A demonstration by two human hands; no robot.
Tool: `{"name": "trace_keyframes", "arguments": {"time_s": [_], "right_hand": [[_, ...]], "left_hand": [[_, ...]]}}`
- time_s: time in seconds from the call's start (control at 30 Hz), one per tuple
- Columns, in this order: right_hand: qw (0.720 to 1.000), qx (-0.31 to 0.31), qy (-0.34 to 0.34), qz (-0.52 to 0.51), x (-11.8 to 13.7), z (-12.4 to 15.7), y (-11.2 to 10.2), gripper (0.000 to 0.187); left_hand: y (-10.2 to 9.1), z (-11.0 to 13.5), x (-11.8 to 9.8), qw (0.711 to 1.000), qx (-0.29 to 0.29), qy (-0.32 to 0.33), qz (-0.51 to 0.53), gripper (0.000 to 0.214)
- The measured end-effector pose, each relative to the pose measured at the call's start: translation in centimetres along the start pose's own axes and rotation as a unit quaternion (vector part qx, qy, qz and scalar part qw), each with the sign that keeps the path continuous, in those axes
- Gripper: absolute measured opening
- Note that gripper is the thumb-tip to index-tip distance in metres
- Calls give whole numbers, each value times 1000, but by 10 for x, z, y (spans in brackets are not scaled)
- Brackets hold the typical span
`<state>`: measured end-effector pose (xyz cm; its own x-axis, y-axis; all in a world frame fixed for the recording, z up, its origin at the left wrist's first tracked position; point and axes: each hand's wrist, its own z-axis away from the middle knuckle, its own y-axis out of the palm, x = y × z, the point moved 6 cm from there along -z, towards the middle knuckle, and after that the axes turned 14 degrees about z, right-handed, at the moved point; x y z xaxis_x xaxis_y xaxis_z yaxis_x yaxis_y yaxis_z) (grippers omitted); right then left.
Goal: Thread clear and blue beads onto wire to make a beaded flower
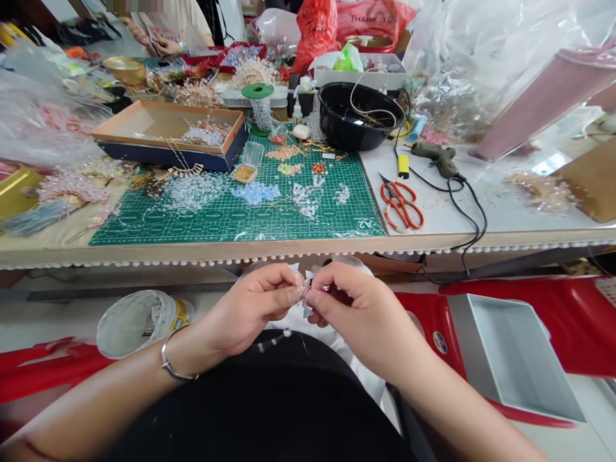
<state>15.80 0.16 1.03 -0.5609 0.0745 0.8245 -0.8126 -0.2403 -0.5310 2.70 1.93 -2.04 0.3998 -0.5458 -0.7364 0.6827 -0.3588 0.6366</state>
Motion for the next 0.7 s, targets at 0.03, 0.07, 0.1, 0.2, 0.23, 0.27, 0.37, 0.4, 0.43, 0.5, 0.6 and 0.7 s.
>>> {"name": "trace_keyframes", "arguments": {"time_s": [0.03, 0.07, 0.1, 0.2, 0.23, 0.27, 0.37, 0.4, 0.43, 0.5, 0.6, 0.7], "right_hand": [[997, 26, 20, -73, -6, -2, 3, 14], [989, 49, 34, -135, -10, -4, 6, 15], [980, 69, 46, -181, -13, -5, 9, 16], [970, 93, 61, -218, -16, -6, 10, 18], [976, 84, 53, -192, -14, -5, 7, 17], [986, 67, 39, -147, -11, -4, 2, 15], [998, -34, -26, 44, 4, 5, -19, 7], [991, -78, -52, 97, 9, 8, -26, 9], [981, -115, -76, 137, 14, 12, -31, 11], [962, -153, -114, 193, 19, 18, -37, 15], [947, -125, -149, 257, 20, 19, -34, 24], [928, -96, -195, 303, 26, 20, -33, 37]], "left_hand": [[0, 0, 2, 999, 2, -12, 29, 19], [1, -1, 4, 999, 7, -19, 50, 20], [2, -1, 4, 998, 13, -24, 63, 20], [4, -2, 4, 998, 20, -22, 60, 20], [4, -2, 4, 998, 14, -17, 53, 20], [3, -2, 3, 999, 4, -11, 46, 20], [-1, -1, 2, 999, -28, 0, 30, 17], [-1, 0, 2, 999, -34, 0, 26, 16], [-1, 0, 2, 999, -37, 1, 23, 15], [-1, 0, 1, 999, -37, 2, 19, 14], [1, 0, 0, 999, -42, -9, 8, 15], [1, 0, 2, 998, -43, -40, 1, 17]]}}
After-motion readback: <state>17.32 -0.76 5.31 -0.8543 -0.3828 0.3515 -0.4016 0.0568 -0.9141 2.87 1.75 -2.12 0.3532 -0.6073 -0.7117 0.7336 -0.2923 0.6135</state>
